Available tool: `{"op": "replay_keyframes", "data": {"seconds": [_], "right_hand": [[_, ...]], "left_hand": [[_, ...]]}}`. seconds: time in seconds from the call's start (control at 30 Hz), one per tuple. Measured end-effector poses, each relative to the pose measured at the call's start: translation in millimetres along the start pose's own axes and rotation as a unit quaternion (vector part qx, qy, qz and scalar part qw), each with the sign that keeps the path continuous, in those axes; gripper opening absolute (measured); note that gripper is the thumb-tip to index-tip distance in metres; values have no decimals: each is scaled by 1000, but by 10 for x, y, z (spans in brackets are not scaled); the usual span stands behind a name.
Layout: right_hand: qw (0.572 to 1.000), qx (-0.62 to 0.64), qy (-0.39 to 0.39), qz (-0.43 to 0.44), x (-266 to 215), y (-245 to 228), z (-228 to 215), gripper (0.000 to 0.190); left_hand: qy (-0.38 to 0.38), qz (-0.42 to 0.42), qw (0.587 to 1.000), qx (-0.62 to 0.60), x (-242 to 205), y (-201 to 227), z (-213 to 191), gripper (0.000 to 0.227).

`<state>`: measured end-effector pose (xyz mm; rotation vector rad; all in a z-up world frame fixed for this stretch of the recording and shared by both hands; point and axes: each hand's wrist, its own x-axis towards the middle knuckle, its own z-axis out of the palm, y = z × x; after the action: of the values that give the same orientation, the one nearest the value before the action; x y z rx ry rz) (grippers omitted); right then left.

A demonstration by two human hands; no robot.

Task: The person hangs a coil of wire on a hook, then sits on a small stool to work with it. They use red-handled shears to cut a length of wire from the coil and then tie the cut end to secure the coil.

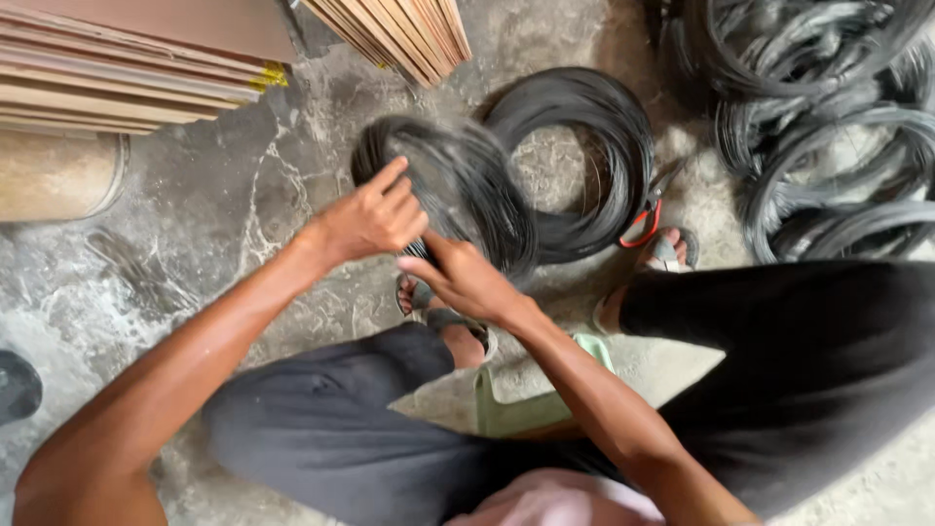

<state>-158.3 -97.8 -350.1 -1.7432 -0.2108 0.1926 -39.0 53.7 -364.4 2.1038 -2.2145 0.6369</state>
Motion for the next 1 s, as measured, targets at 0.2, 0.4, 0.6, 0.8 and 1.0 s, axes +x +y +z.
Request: {"op": "replay_keyframes", "data": {"seconds": [0.2,0.4,0.6,0.8,1.0], "right_hand": [[867,-289,362,183,-275,1603,-214,57],[598,580,65,550,-416,641,-195,126],[404,775,28,486,-576,1248,397,124],[366,832,39,415,-639,1176,837,116],[300,871,153,359,-546,1244,961,85]], "left_hand": [[60,-6,998,-4,69,51,367,23],[53,7,999,2,233,-15,16,22],[64,-21,996,55,230,138,-21,17],[130,-22,990,55,410,199,-80,21],[146,-31,986,81,440,252,-176,20]]}}
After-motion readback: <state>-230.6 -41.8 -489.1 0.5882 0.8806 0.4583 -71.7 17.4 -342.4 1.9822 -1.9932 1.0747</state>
